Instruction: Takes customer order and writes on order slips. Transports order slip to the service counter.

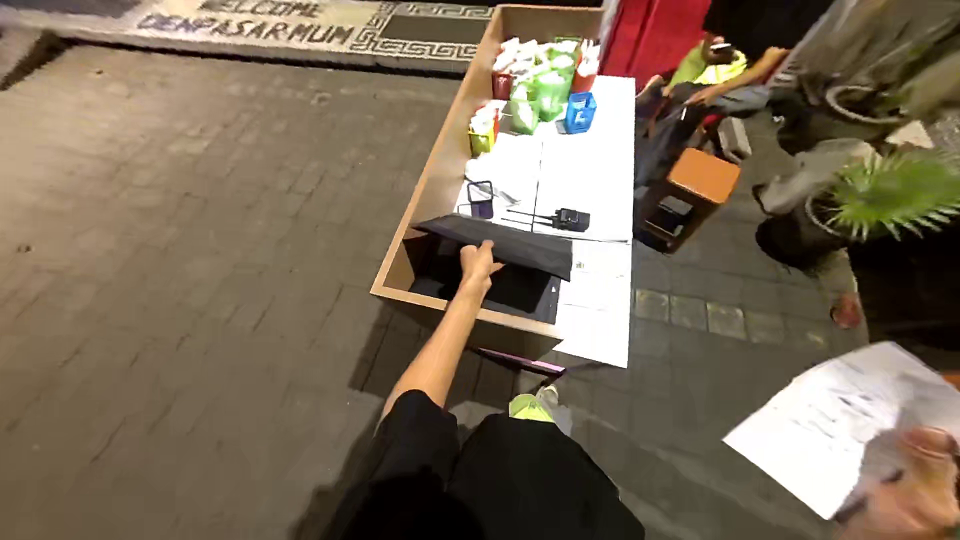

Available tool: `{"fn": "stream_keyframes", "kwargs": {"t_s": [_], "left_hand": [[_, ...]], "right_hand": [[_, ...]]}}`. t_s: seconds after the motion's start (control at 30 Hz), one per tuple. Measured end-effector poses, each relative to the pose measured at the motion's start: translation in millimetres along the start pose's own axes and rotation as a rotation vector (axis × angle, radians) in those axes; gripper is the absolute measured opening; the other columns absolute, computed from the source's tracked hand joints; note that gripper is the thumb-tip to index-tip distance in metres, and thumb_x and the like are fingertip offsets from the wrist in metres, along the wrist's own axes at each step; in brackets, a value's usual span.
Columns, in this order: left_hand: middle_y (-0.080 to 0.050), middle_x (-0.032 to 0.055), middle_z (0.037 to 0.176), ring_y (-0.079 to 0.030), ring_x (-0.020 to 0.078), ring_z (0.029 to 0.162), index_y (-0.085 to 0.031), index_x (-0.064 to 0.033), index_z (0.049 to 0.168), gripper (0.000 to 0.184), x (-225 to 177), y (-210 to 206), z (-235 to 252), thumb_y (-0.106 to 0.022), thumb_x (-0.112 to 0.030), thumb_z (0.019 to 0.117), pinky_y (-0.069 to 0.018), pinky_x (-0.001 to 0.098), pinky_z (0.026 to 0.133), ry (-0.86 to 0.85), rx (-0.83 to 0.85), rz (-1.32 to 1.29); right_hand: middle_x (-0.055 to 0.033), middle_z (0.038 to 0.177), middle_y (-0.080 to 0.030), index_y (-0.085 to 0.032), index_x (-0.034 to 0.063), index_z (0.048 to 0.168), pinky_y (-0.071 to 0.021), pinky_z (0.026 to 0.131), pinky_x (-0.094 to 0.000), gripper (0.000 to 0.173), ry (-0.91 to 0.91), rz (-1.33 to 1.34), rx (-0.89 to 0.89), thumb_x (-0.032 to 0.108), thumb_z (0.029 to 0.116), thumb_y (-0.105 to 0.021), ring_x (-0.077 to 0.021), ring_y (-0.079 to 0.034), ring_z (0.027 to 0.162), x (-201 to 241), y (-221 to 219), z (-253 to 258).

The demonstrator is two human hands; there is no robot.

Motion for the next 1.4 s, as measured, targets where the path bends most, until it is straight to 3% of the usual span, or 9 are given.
{"fn": "stream_keyframes", "kwargs": {"t_s": [0.17, 0.3, 0.5, 0.67, 0.83, 0.93, 1.07, 1.2, 1.4], "left_hand": [[-0.065, 0.0252, 0.107, -0.063, 0.0347, 0.089, -0.06, 0.0077, 0.119, 0.054, 25.5, 50.8, 15.7, -0.056, -0.044, 0.103, -0.0515, 0.0534, 0.079, 0.065, -0.033, 0.648], [-0.074, 0.0224, 0.1, -0.069, 0.0447, 0.101, -0.071, 0.0034, 0.102, 0.057, -10.5, 50.1, -19.1, -0.057, -0.052, 0.1012, -0.0486, 0.0688, 0.092, 0.083, -0.047, 1.148], [-0.07, 0.028, 0.095, -0.066, 0.0506, 0.097, -0.074, 0.001, 0.095, 0.044, -84.6, -10.4, -43.0, -0.065, -0.042, 0.0997, -0.0481, 0.0727, 0.085, -0.147, -0.181, 1.153], [-0.066, 0.0321, 0.117, -0.063, 0.0537, 0.107, -0.056, -0.0072, 0.144, 0.054, -14.4, -144.7, 67.5, -0.056, -0.043, 0.1029, -0.0496, 0.072, 0.084, -0.327, -0.03, 1.233], [-0.058, 0.0232, 0.141, -0.056, 0.0463, 0.129, -0.047, -0.0265, 0.155, 0.059, 68.6, -132.2, 111.6, -0.05, -0.055, 0.1033, -0.0476, 0.068, 0.097, 0.055, 0.026, 1.367], [-0.057, 0.0294, 0.137, -0.053, 0.0466, 0.13, -0.047, -0.0121, 0.154, 0.052, 51.7, -137.3, 96.8, -0.051, -0.03, 0.1058, -0.0433, 0.0611, 0.107, 0.048, 0.043, 1.17], [-0.063, 0.0262, 0.125, -0.063, 0.0382, 0.115, -0.035, -0.0008, 0.157, 0.059, -33.9, -217.1, 37.5, -0.05, 0.002, 0.1008, -0.0503, 0.0519, 0.102, -0.221, -0.005, 0.836], [-0.073, 0.0058, 0.108, -0.07, 0.007, 0.089, -0.032, -0.0024, 0.157, 0.059, -101.5, -290.5, 5.3, -0.054, -0.006, 0.1021, -0.058, 0.0276, 0.085, -0.544, -0.064, 0.716], [-0.076, 0.0009, 0.106, -0.069, -0.001, 0.091, -0.03, -0.0005, 0.157, 0.069, -161.0, -356.0, -18.7, -0.064, -0.012, 0.098, -0.0547, 0.0174, 0.085, -0.7, -0.03, 0.717]], "right_hand": [[0.0151, 0.089, -0.074, -0.061, 0.0161, 0.11, -0.0619, 0.061, -0.0202, 0.014, -0.125, 0.167, 0.283, 0.007, 0.0995, -0.058, -0.002, -0.071, 0.071, -34.5, -83.3, 58.5], [0.0115, 0.083, -0.073, -0.064, 0.0143, 0.106, -0.0606, 0.048, -0.0261, 0.011, -0.225, 0.224, 0.381, 0.014, 0.0953, -0.066, -0.007, -0.07, 0.06, -76.3, -121.3, 90.3], [-0.0147, 0.083, -0.07, -0.068, -0.0091, 0.101, -0.0573, 0.067, -0.0282, 0.03, 0.207, -0.236, 0.611, 0.02, 0.0939, -0.069, -0.011, -0.067, 0.07, -148.7, -213.8, 158.9], [-0.0169, 0.086, -0.071, -0.069, -0.0037, 0.104, -0.0585, 0.065, -0.0437, 0.02, 0.379, -0.162, 0.862, 0.015, 0.0951, -0.069, -0.026, -0.069, 0.07, -236.4, -345.4, 195.4], [-0.0157, 0.088, -0.07, -0.069, -0.0013, 0.107, -0.0575, 0.065, -0.0449, 0.019, 0.27, -0.068, 1.117, 0.015, 0.0965, -0.069, -0.025, -0.067, 0.069, -325.1, -438.2, 220.9], [-0.0046, 0.075, -0.063, -0.067, 0.0019, 0.1, -0.0512, 0.052, -0.0284, 0.021, -0.077, 0.195, 1.486, 0.02, 0.093, -0.074, -0.0093, -0.056, 0.055, -362.7, -484.8, 230.5], [0.0148, 0.073, -0.065, -0.067, 0.0184, 0.085, -0.0481, 0.056, -0.0139, 0.016, -0.372, 0.796, 1.92, 0.029, 0.0842, -0.08, 0.0065, -0.056, 0.062, -309.6, -466.5, 227.6], [0.0101, 0.071, -0.058, -0.059, 0.014, 0.084, -0.0412, 0.058, -0.0116, 0.027, -0.385, 1.345, 2.186, 0.033, 0.0921, -0.076, 0.0066, -0.052, 0.065, -247.9, -436.4, 271.8], [0.0102, 0.063, -0.051, -0.048, 0.0144, 0.076, -0.0369, 0.054, -0.0095, 0.037, -0.293, 1.366, 2.29, 0.031, 0.0922, -0.077, 0.008, -0.047, 0.058, -238.6, -426.1, 343.0]]}}
Point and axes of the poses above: each hand's wrist, its own z-axis towards the middle knuckle, its own y-axis out of the back of the hand, x = y × z, the point moved 5 cm from there along z, towards the middle knuckle
